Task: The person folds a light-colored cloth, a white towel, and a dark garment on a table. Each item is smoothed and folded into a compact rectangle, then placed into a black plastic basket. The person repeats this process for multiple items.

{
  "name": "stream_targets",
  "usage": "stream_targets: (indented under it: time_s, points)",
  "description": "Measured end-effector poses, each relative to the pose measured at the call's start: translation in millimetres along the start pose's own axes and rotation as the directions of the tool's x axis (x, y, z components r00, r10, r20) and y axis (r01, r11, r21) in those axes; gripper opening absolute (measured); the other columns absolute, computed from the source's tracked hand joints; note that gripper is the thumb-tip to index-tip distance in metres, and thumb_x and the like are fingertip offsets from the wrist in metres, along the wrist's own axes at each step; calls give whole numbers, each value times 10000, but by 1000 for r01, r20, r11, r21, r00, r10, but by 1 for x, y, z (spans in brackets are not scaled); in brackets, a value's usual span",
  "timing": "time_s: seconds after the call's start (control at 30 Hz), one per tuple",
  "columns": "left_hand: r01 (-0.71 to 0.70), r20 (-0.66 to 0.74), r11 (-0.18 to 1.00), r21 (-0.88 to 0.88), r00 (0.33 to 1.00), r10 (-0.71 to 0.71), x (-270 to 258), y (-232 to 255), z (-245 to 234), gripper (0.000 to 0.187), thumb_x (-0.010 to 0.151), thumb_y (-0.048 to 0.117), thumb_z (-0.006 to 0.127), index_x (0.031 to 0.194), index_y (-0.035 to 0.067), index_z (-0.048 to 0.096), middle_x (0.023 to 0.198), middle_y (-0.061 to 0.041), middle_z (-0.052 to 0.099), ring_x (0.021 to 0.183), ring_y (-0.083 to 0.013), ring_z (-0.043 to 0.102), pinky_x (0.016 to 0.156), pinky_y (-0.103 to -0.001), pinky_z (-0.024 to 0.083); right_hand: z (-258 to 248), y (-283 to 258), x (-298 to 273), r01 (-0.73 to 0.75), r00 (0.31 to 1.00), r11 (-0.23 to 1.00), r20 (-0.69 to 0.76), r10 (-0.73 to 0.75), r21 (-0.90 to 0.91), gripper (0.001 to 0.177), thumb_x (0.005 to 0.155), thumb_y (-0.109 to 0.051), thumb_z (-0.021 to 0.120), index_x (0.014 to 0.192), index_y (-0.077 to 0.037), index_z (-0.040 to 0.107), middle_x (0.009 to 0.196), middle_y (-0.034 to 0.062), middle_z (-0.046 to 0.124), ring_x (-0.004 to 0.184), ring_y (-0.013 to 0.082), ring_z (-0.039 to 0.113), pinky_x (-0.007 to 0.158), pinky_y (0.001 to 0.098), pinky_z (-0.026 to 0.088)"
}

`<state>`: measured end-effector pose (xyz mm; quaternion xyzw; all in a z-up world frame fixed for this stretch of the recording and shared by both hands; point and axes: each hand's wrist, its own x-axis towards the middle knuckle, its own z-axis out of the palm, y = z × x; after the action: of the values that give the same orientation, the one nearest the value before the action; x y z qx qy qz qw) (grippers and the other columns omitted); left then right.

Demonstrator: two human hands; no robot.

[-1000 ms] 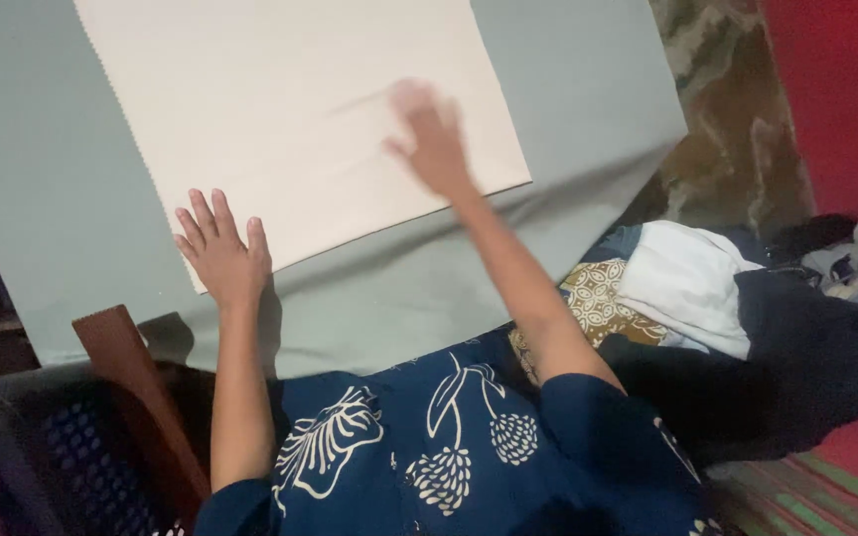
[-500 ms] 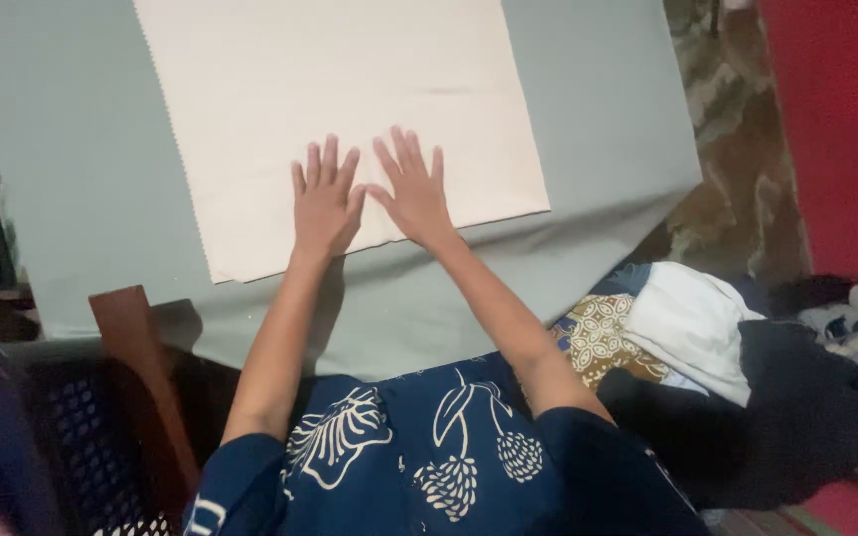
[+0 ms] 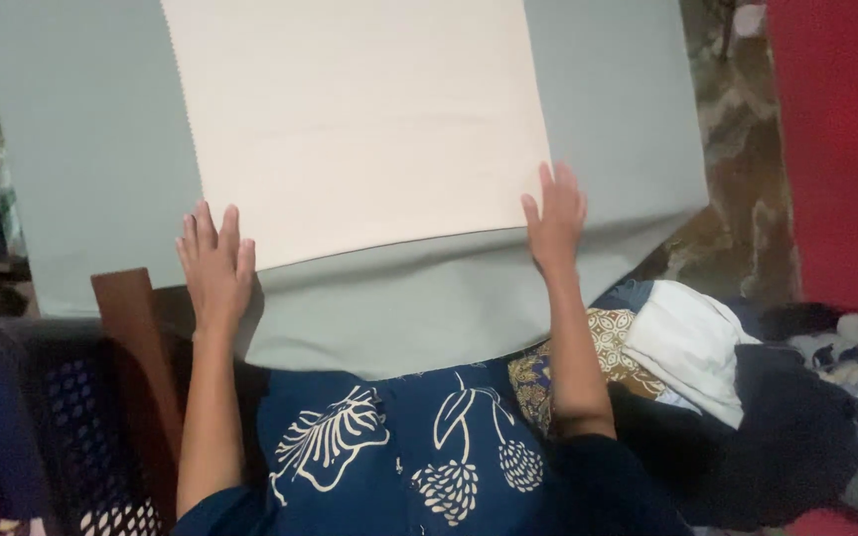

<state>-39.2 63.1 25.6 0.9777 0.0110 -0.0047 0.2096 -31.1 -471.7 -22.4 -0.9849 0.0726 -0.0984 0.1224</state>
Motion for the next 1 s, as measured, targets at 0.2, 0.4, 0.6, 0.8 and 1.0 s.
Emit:
stream_targets:
  time_s: [0.2, 0.4, 0.6, 0.8, 1.0]
  points:
    - [-165, -196, 986, -7, 967, 160, -37, -24, 8, 395, 1017, 297, 717, 1411, 289, 684, 1496, -177, 540, 1370, -420, 530, 1173, -577, 403, -44, 1, -33, 38, 999, 974, -46, -28, 225, 387, 1052, -325, 664, 1435, -281, 633, 1385, 98, 555, 1301, 307, 536, 1116, 493, 388]
    - [-110, -221, 991, 77, 967, 125, -44, -47, 19, 372, 886, 452, 851, 1230, 330, 782, 1157, 34, 618, 1066, -179, 614, 945, -351, 533, -54, 23, -32, 66, 998, 948, -27, -61, 312, 476, 877, -244, 822, 1340, -291, 719, 1125, 26, 613, 1074, 242, 593, 1013, 425, 471]
    - [-76, -219, 997, 9, 973, 76, -36, -34, 8, 152, 976, 191, 813, 1111, 259, 799, 1006, 7, 612, 954, -212, 628, 830, -363, 563, -65, 3, -20, -105, 994, 882, 83, 75, 459, 379, 955, -43, 710, 1320, -142, 719, 989, 150, 598, 900, 296, 580, 899, 467, 497]
    - [-74, -285, 991, 113, 953, 104, -29, -35, 14, 130, 1001, 164, 808, 1032, 288, 784, 923, 69, 618, 866, -139, 638, 771, -285, 566, -71, -2, -20, -112, 991, 890, 113, 69, 442, 296, 970, -39, 725, 1226, -181, 769, 975, 115, 627, 883, 274, 602, 870, 414, 500]
    - [-188, -361, 950, -248, 928, 89, -24, 5, -25, 185, 989, -134, 684, 1016, 48, 702, 1174, -113, 690, 1010, -410, 703, 863, -540, 592, -77, -5, -11, -189, 980, 873, 145, 138, 450, 203, 1000, -41, 695, 1157, -146, 771, 956, 112, 628, 877, 265, 624, 865, 413, 532]
